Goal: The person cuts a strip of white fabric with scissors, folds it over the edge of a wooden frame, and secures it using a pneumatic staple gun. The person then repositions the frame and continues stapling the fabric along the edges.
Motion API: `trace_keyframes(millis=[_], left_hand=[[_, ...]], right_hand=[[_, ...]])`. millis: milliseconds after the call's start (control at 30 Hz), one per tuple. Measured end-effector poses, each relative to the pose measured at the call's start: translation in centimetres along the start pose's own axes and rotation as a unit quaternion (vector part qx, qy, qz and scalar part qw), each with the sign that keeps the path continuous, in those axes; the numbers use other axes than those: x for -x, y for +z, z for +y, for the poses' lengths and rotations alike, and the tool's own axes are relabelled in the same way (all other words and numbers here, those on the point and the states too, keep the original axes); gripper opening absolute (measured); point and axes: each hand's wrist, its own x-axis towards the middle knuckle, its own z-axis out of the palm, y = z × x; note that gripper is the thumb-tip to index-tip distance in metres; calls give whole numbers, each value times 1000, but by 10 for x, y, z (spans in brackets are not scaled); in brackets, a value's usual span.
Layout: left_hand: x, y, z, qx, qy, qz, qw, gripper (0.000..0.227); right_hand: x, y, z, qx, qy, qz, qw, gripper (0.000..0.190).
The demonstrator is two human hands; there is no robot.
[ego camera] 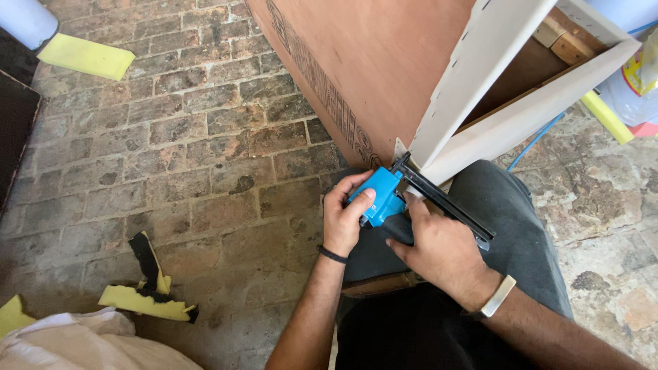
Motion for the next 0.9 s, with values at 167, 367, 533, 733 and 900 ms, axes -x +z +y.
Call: trace_keyframes(millis=[167,367,533,733,900], left_hand=[[13,4,0,8,5,-5,1000,44],[11,9,4,-17,-2,4,1000,43],[23,-5,19,32,-50,-104,993,48],[23,-15,11,-138,-126,-98,978,41],[21,-21,9,-216,-72,-53,972,31]], right_hand=[[10,-7,-4,27,110,-143,983,98],[9,-4,0,8,75,-98,992,87],[20,-17,26,-36,25,-128,991,105],[43,-43,86,-59,41,-205,976,107],[48,-48,119,-11,114,-234,965,101]])
